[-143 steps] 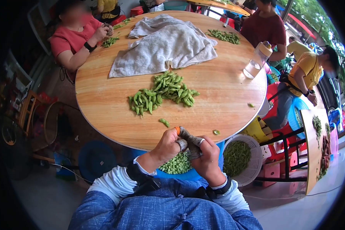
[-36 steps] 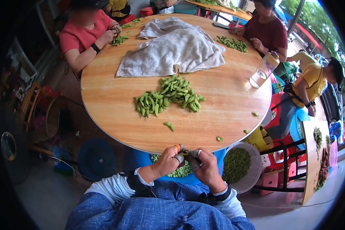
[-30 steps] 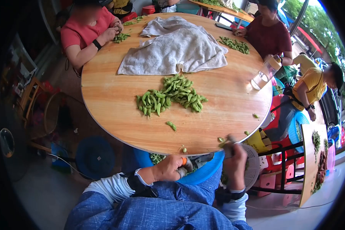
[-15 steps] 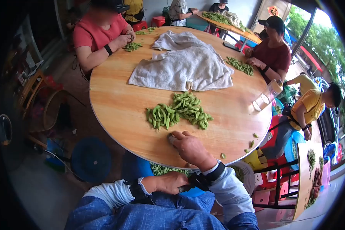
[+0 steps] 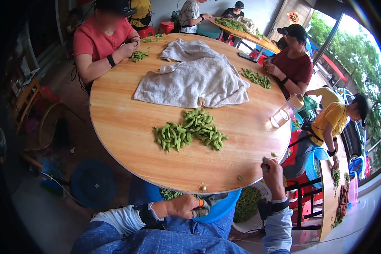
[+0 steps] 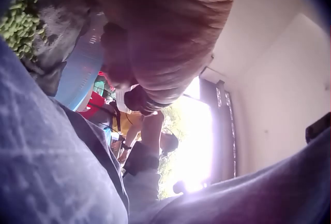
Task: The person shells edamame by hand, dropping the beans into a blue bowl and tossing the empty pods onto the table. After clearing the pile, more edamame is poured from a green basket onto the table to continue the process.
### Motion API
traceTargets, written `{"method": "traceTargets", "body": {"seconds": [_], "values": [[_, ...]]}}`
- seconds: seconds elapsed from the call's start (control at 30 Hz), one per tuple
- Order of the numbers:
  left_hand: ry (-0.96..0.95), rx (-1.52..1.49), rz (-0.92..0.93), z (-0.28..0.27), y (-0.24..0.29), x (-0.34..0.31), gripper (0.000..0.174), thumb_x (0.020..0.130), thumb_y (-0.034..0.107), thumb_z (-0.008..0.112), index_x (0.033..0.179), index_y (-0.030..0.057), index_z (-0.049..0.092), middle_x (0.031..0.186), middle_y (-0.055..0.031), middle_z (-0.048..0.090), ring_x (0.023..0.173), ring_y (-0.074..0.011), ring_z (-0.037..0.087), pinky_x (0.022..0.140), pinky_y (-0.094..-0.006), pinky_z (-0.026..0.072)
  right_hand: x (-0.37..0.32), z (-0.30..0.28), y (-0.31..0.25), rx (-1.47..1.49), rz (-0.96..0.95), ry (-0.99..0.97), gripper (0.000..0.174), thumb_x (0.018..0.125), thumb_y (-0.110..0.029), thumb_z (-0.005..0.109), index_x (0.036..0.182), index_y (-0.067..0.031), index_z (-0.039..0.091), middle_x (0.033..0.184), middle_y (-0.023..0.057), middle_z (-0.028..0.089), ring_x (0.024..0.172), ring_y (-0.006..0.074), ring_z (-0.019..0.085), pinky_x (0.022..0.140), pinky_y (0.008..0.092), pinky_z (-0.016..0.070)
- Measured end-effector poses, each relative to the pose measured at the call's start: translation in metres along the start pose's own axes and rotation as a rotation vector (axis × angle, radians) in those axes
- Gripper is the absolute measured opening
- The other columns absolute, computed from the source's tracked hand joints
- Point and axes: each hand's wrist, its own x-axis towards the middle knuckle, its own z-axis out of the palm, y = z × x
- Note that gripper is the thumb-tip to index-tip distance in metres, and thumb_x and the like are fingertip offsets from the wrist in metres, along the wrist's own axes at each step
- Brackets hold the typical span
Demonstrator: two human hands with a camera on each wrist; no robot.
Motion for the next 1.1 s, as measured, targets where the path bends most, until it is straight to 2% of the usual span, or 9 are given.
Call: {"method": "traceTargets", "body": {"seconds": [0.13, 0.23, 0.37, 0.53, 0.63, 0.77, 0.83, 1.0, 1.1], "values": [[0.280, -0.038, 0.237, -0.010, 0.007, 0.006, 0.018, 0.076, 0.011, 0.056, 0.092, 0.0024, 0.055, 0.075, -0.0107, 0.058, 0.064, -0.0214, 0.056, 0.058, -0.0277, 0.0439, 0.030, 0.017, -0.062, 0.217, -0.030, -0.108, 0.024, 0.072, -0.005, 0.058, 0.095, 0.0033, 0.056, 0.083, 0.0157, 0.057, 0.072, 0.0217, 0.058, 0.063, 0.0271, 0.0444], [0.721, -0.174, 0.129, -0.032, 0.011, 0.006, 0.015, 0.073, 0.002, 0.056, 0.088, -0.0009, 0.056, 0.074, -0.0065, 0.058, 0.065, -0.0131, 0.055, 0.061, -0.0242, 0.0450, 0.071, 0.060, -0.059, 0.328, -0.109, -0.130, 0.035, 0.072, -0.010, 0.058, 0.105, 0.0025, 0.051, 0.094, 0.0186, 0.056, 0.082, 0.0256, 0.057, 0.070, 0.0305, 0.0442], [1.201, 0.034, -0.011, -0.077, -0.029, 0.004, 0.021, 0.077, 0.002, 0.052, 0.098, -0.0010, 0.051, 0.075, -0.0026, 0.052, 0.066, -0.0088, 0.049, 0.062, -0.0213, 0.0427, 0.115, 0.115, -0.054, 0.352, -0.253, -0.175, 0.037, 0.071, -0.009, 0.055, 0.106, 0.0016, 0.050, 0.098, 0.0205, 0.054, 0.090, 0.0321, 0.053, 0.077, 0.0358, 0.0419], [1.148, -0.193, -0.162, -0.097, -0.042, -0.008, 0.018, 0.083, 0.006, 0.043, 0.099, -0.0002, 0.050, 0.079, -0.0030, 0.054, 0.071, -0.0086, 0.048, 0.066, -0.0220, 0.0414, 0.101, 0.086, -0.123, 0.094, -0.447, -0.568, 0.037, 0.070, -0.006, 0.051, 0.107, -0.0027, 0.050, 0.098, 0.0220, 0.052, 0.089, 0.0350, 0.052, 0.073, 0.0377, 0.0425], [1.152, -0.258, -0.112, -0.088, -0.041, -0.010, 0.019, 0.086, 0.013, 0.039, 0.095, 0.0008, 0.051, 0.079, -0.0030, 0.053, 0.071, -0.0094, 0.049, 0.067, -0.0231, 0.0415, 0.072, 0.076, -0.122, 0.228, -0.393, -0.173, 0.037, 0.070, -0.005, 0.052, 0.107, -0.0010, 0.050, 0.095, 0.0201, 0.054, 0.084, 0.0357, 0.053, 0.071, 0.0374, 0.0432], [1.180, -0.602, 0.004, -0.083, -0.046, -0.012, 0.031, 0.086, 0.032, 0.042, 0.088, 0.0024, 0.051, 0.075, -0.0035, 0.052, 0.069, -0.0119, 0.049, 0.065, -0.0249, 0.0407, 0.026, 0.046, -0.106, 0.441, -0.042, -0.194, 0.038, 0.073, -0.001, 0.055, 0.111, 0.0013, 0.047, 0.090, 0.0123, 0.058, 0.077, 0.0162, 0.056, 0.068, 0.0263, 0.0444], [1.176, -0.858, 0.156, -0.086, -0.053, -0.015, 0.033, 0.085, 0.035, 0.041, 0.087, 0.0033, 0.050, 0.076, -0.0046, 0.051, 0.070, -0.0141, 0.049, 0.064, -0.0261, 0.0395, -0.006, 0.064, -0.070, 0.679, -0.016, -0.095, 0.037, 0.075, -0.002, 0.055, 0.112, -0.0001, 0.047, 0.087, 0.0082, 0.058, 0.078, 0.0098, 0.053, 0.069, 0.0226, 0.0432], [1.189, -1.166, 0.187, -0.096, -0.051, -0.020, 0.053, 0.084, 0.050, 0.029, 0.095, 0.0032, 0.051, 0.078, -0.0071, 0.053, 0.070, -0.0164, 0.048, 0.066, -0.0271, 0.0378, -0.035, 0.036, -0.001, 0.214, 0.084, 0.228, 0.028, 0.079, -0.003, 0.052, 0.107, 0.0028, 0.051, 0.085, 0.0069, 0.056, 0.072, 0.0106, 0.052, 0.066, 0.0225, 0.0438], [1.160, -1.177, 0.218, -0.097, -0.052, -0.018, 0.055, 0.083, 0.051, 0.029, 0.097, 0.0027, 0.051, 0.079, -0.0083, 0.053, 0.071, -0.0172, 0.048, 0.066, -0.0276, 0.0380, -0.038, 0.027, 0.035, 0.685, 0.160, 0.376, 0.021, 0.081, 0.000, 0.050, 0.100, 0.0061, 0.052, 0.092, 0.0090, 0.056, 0.074, 0.0120, 0.054, 0.068, 0.0236, 0.0449]]}}
